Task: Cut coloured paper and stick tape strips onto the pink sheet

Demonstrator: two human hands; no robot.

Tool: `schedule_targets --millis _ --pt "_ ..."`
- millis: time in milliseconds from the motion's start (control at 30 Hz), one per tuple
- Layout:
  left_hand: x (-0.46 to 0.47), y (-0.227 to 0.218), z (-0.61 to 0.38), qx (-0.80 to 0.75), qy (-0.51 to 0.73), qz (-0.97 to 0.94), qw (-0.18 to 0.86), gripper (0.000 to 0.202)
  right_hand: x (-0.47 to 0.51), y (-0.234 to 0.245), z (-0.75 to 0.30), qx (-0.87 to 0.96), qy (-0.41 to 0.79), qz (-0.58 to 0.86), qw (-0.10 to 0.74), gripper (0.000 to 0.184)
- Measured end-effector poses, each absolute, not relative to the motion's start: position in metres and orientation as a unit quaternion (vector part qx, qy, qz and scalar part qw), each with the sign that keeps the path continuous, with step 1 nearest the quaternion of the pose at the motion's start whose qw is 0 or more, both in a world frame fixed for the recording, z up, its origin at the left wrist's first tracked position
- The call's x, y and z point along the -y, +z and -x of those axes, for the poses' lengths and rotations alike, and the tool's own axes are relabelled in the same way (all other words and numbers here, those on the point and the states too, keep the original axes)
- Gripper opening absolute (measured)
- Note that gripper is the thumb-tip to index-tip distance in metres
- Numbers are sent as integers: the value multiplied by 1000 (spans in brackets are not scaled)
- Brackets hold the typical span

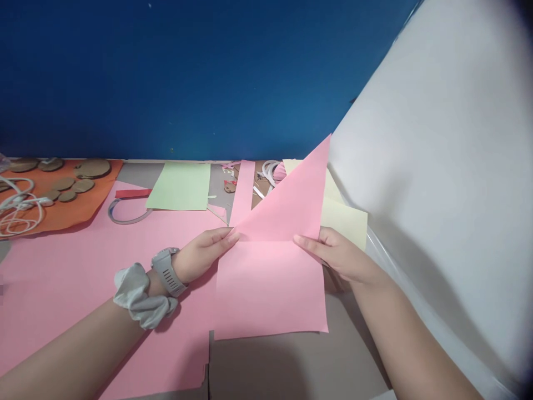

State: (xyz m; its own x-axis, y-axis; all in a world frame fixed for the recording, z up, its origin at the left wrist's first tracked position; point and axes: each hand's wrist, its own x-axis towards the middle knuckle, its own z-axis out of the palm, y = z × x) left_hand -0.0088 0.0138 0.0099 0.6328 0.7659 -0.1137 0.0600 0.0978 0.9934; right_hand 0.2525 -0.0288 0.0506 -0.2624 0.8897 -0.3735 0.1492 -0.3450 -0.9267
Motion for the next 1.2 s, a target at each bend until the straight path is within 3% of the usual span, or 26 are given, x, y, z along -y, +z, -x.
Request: schedule_targets --millis 233,400,567,700,833,967,1100,1200 --pt "-10 14 11 -256 248 -474 805 32 26 47 -267 482 681 472 284 38" --pt "-10 20 13 -251 263 -434 824 22 22 43 -271 482 687 455 298 30" --pt "-11 15 13 -276 288 -389 830 24 22 42 -270 452 658 506 326 22" --pt "-14 13 15 -295 287 -398 820 14 24 52 -264 481 628 532 303 20" --pt "-17 17 18 -282 242 -451 812 19 24 62 -262 512 601 550 273 20" --pt "-16 15 11 -308 296 -500 754 17 20 58 -264 525 611 509 302 33" --pt "-12 11 3 -368 303 -551 685 36 17 48 -264 568 542 537 308 28" --pt "-10 11 0 -405 319 -549 658 36 17 49 -259 594 475 584 285 27"
